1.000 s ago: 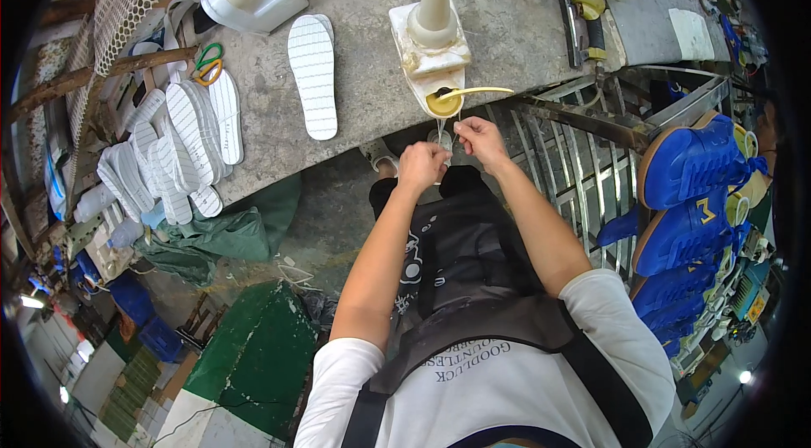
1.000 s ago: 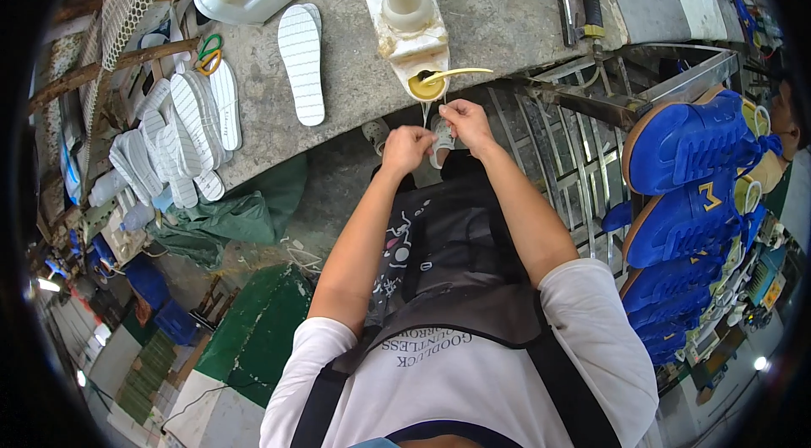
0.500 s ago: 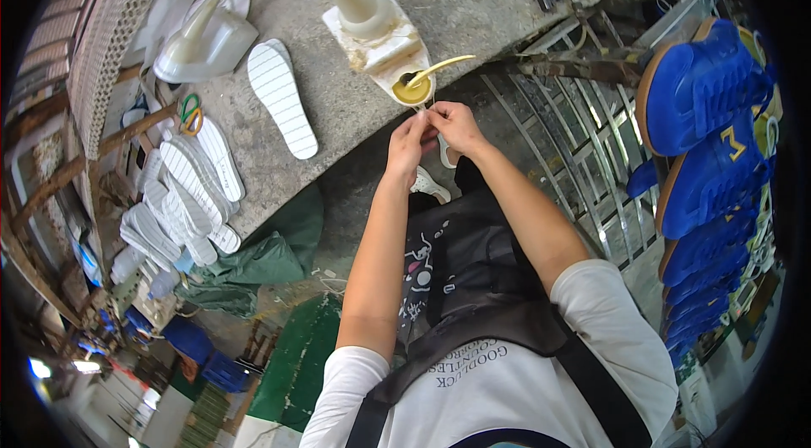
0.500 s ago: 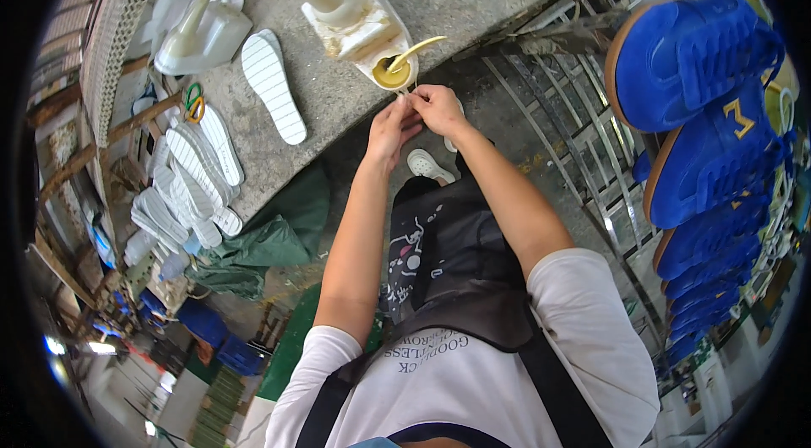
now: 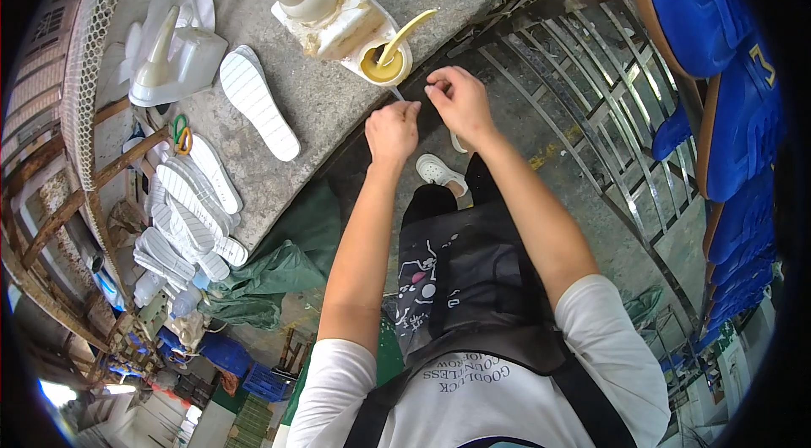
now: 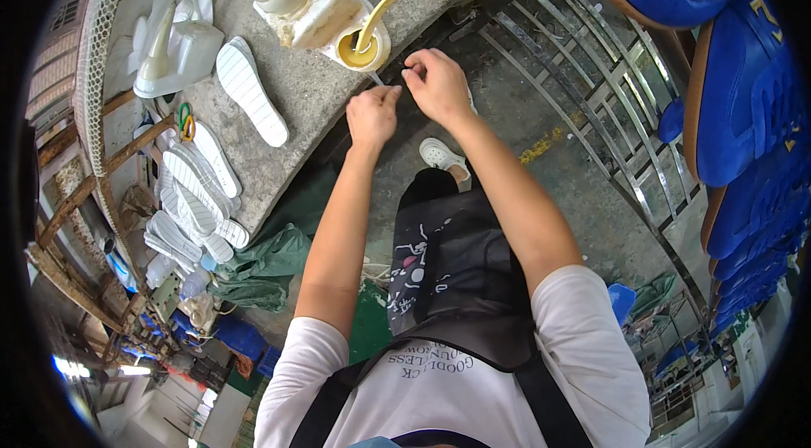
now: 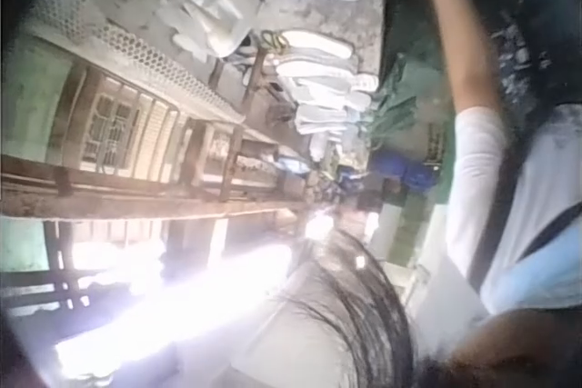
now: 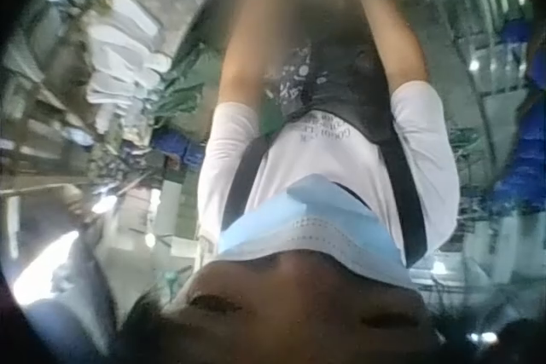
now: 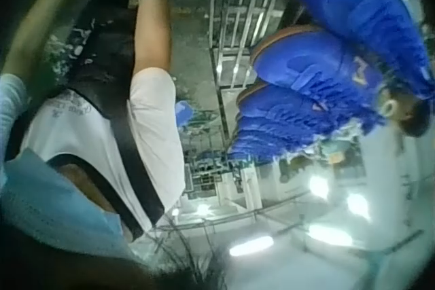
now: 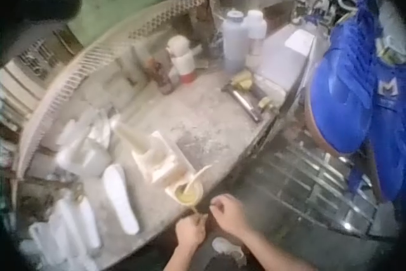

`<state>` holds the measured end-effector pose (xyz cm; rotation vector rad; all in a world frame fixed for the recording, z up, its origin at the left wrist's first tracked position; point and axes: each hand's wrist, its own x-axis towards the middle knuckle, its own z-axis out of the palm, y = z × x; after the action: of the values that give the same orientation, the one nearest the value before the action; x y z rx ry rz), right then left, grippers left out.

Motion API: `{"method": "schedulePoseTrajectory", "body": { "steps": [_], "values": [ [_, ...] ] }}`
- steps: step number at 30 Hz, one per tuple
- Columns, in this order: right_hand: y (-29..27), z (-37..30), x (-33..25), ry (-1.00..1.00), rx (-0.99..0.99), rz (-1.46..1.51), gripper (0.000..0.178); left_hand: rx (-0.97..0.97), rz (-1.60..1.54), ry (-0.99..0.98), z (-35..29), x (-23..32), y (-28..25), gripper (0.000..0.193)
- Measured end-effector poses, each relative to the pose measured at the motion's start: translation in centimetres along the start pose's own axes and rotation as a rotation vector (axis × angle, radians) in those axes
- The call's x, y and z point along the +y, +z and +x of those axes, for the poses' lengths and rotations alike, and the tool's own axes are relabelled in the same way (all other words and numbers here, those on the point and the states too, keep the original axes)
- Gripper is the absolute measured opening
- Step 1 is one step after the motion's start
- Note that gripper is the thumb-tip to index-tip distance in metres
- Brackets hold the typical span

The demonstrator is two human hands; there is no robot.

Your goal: Applying glue to white shoe soles using a brush and a glue dispenser in a factory setting.

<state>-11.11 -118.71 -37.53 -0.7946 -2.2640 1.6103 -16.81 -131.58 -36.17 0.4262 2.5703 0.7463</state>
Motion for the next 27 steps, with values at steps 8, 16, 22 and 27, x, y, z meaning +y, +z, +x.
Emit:
{"method": "schedulePoseTrajectory", "body": {
  "steps": [8,16,22,27],
  "values": [
    [3.1,2.5,0.2,0.564,-0.231,0.456,0.012,-0.138,-0.118,-0.030,-1.4,0.7,0.2,0.024],
    [5.2,1.8,-0.8,0.692,0.005,0.748,0.008,-0.293,-0.815,-0.254,-3.5,-1.8,0.6,0.033],
    [3.7,1.3,0.8,0.419,-0.172,0.633,0.011,-0.253,-1.154,-0.418,0.6,-0.4,-0.9,0.043],
    [3.0,0.2,0.8,0.353,-0.215,0.563,0.010,-0.168,-1.159,-0.452,2.3,-0.4,0.4,0.026]
  ]
}}
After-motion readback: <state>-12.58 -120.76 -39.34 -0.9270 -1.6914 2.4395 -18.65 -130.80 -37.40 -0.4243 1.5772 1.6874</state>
